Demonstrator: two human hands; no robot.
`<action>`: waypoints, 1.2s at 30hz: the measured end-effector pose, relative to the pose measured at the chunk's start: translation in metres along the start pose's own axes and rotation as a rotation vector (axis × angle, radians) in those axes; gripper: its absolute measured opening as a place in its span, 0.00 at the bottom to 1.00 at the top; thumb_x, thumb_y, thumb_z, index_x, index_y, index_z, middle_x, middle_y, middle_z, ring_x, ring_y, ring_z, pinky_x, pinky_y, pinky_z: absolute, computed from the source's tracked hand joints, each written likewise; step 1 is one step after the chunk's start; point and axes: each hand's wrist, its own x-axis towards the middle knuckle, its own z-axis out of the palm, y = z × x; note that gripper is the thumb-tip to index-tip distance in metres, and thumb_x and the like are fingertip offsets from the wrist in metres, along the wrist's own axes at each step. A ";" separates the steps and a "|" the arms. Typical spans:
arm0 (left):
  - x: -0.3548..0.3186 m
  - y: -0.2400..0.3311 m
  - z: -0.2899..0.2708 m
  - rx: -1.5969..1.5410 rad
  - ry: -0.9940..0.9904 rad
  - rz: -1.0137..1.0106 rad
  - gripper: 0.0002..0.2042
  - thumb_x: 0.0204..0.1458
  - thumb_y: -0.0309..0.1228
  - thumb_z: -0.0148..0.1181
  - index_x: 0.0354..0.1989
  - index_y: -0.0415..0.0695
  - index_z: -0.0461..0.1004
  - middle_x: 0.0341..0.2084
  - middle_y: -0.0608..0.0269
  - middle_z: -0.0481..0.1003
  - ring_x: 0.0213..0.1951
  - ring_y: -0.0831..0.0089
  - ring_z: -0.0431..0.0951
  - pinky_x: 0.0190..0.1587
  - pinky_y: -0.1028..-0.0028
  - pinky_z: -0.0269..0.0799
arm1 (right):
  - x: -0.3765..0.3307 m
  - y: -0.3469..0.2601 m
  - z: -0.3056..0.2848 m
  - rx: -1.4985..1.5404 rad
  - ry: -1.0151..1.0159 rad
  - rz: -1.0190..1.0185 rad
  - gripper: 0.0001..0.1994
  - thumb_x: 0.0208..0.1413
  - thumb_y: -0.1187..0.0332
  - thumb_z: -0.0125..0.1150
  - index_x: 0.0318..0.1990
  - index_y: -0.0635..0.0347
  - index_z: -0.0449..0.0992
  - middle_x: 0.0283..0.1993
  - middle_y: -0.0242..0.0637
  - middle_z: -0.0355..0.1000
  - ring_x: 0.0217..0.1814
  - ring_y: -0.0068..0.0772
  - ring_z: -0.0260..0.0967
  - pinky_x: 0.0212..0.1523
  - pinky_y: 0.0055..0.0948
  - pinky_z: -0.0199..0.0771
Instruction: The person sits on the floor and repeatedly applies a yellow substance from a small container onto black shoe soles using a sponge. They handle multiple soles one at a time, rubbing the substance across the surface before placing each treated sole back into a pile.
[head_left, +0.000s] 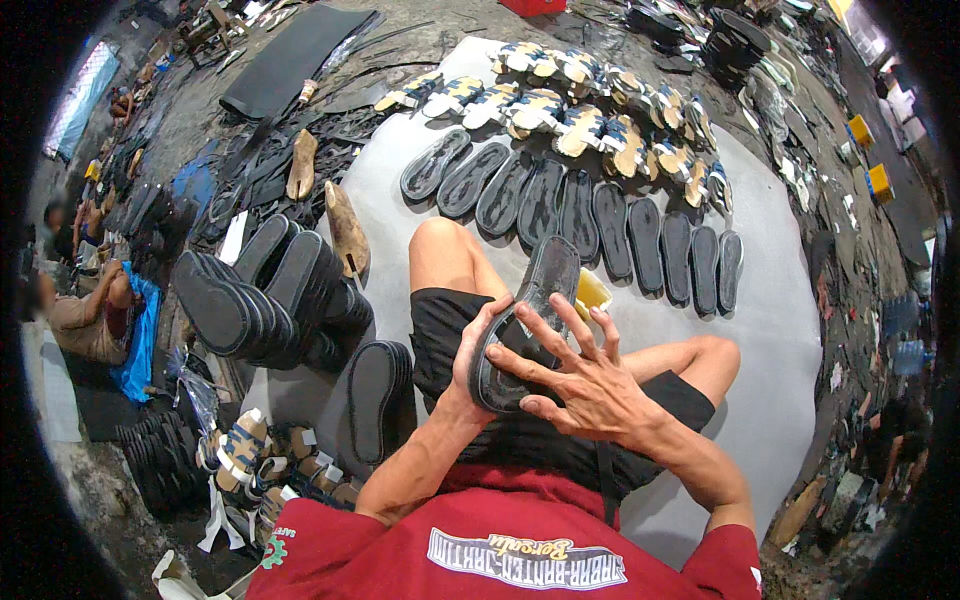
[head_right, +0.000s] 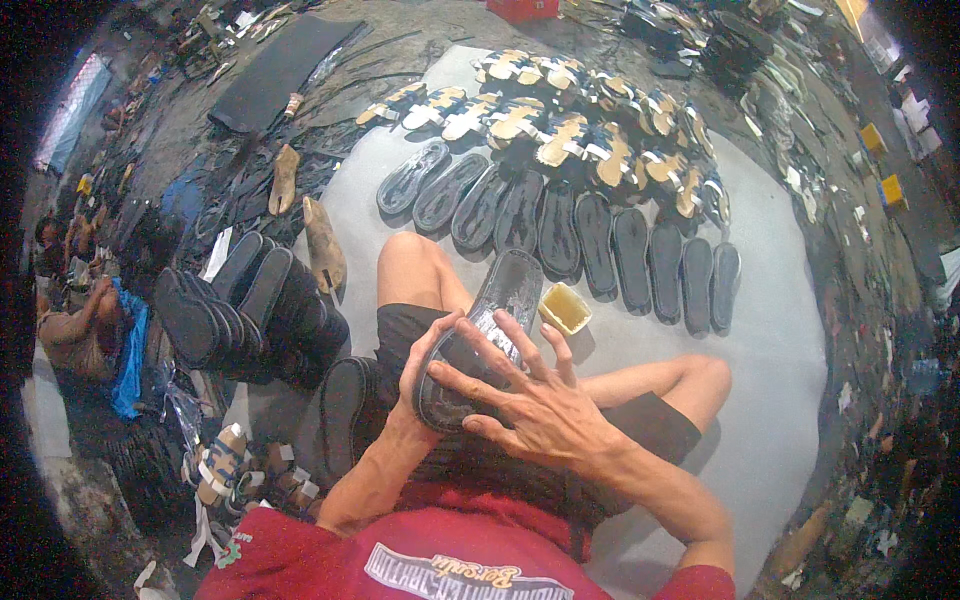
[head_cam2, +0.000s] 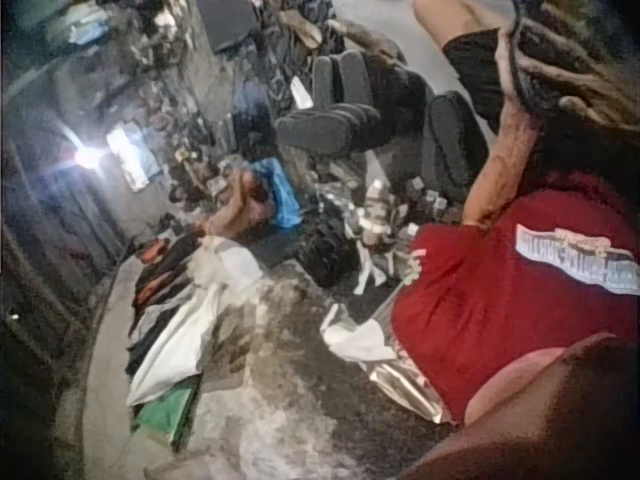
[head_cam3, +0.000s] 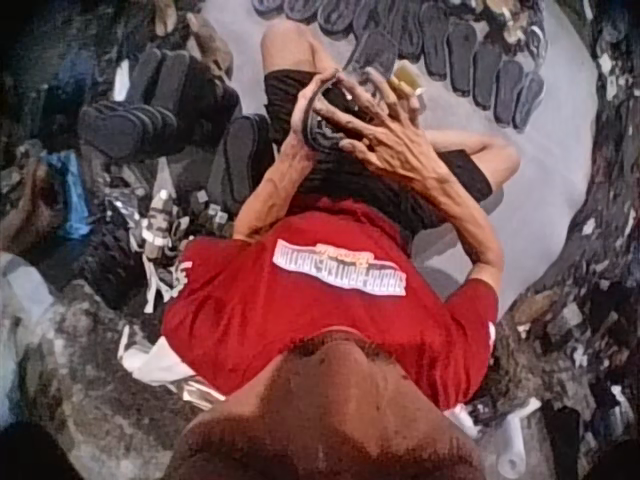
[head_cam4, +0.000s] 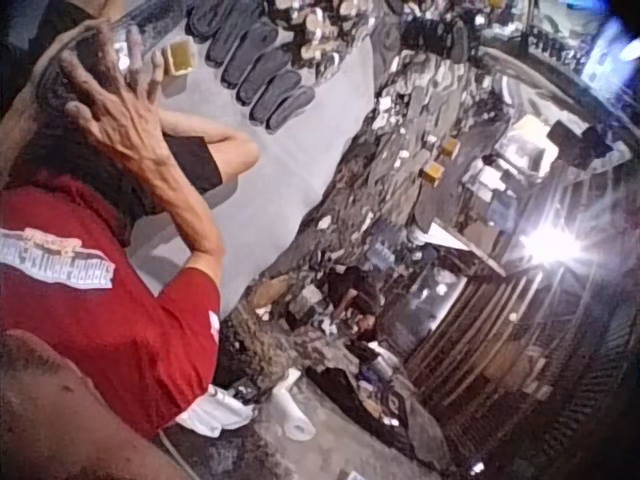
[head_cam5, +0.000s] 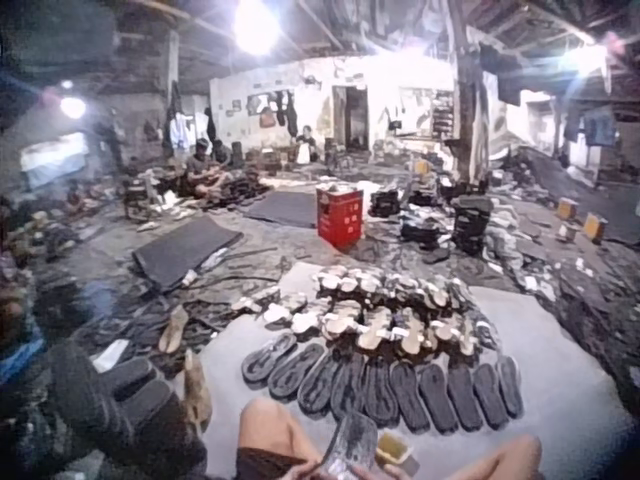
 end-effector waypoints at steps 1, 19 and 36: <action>0.002 0.003 -0.005 -0.056 -0.042 -0.053 0.23 0.77 0.43 0.38 0.67 0.42 0.70 0.60 0.50 0.78 0.57 0.59 0.83 0.63 0.57 0.82 | -0.001 0.001 -0.001 0.002 -0.006 -0.025 0.29 0.74 0.36 0.44 0.81 0.13 0.57 0.91 0.29 0.38 0.91 0.47 0.29 0.82 0.62 0.21; 0.012 0.018 0.022 -0.106 0.167 -0.025 0.27 0.73 0.46 0.42 0.60 0.35 0.79 0.50 0.46 0.85 0.44 0.54 0.89 0.51 0.55 0.87 | -0.010 0.008 0.010 0.148 0.043 0.019 0.29 0.72 0.44 0.53 0.79 0.14 0.61 0.91 0.40 0.34 0.89 0.62 0.30 0.78 0.73 0.30; -0.001 0.026 0.012 -0.023 0.223 -0.104 0.26 0.71 0.47 0.45 0.59 0.37 0.81 0.49 0.46 0.86 0.47 0.55 0.88 0.54 0.54 0.85 | -0.013 0.005 0.015 0.349 0.041 -0.091 0.34 0.69 0.47 0.61 0.81 0.23 0.61 0.90 0.49 0.33 0.89 0.66 0.32 0.77 0.78 0.34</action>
